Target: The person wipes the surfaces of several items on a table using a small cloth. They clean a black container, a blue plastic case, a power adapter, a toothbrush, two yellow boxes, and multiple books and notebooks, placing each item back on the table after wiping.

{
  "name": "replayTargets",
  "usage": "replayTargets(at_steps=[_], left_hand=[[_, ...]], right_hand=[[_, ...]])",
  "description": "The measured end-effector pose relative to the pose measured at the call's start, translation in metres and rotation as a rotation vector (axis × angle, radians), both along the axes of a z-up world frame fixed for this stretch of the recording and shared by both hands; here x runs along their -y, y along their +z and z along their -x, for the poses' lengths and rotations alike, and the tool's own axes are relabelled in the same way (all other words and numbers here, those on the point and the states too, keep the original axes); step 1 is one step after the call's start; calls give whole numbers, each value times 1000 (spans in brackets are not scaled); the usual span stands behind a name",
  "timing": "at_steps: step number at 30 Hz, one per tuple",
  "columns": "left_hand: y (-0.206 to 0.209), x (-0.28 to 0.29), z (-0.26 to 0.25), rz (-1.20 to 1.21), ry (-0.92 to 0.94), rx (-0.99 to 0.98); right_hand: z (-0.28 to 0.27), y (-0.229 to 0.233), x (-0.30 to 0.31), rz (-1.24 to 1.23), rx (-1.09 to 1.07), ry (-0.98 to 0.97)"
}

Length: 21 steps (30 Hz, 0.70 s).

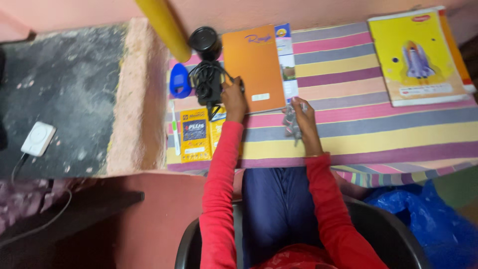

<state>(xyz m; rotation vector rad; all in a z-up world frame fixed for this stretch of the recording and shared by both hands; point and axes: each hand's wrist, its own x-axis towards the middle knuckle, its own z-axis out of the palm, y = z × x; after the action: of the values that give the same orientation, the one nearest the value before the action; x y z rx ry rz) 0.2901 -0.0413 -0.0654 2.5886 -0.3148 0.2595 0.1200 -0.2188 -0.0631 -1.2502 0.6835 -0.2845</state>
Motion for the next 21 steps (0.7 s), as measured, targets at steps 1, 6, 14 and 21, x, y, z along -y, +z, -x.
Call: replayTargets(at_steps=[1, 6, 14, 21], left_hand=[[-2, -1, 1, -26, -7, 22], [36, 30, 37, -269, 116, 373], [6, 227, 92, 203, -570, -131], [-91, 439, 98, 551, -515, -245]], right_hand=[[19, -1, 14, 33, 89, -25], [119, -23, 77, 365, 216, -197], [161, -52, 97, 767, 332, -306], [162, -43, 84, 781, 263, -396]])
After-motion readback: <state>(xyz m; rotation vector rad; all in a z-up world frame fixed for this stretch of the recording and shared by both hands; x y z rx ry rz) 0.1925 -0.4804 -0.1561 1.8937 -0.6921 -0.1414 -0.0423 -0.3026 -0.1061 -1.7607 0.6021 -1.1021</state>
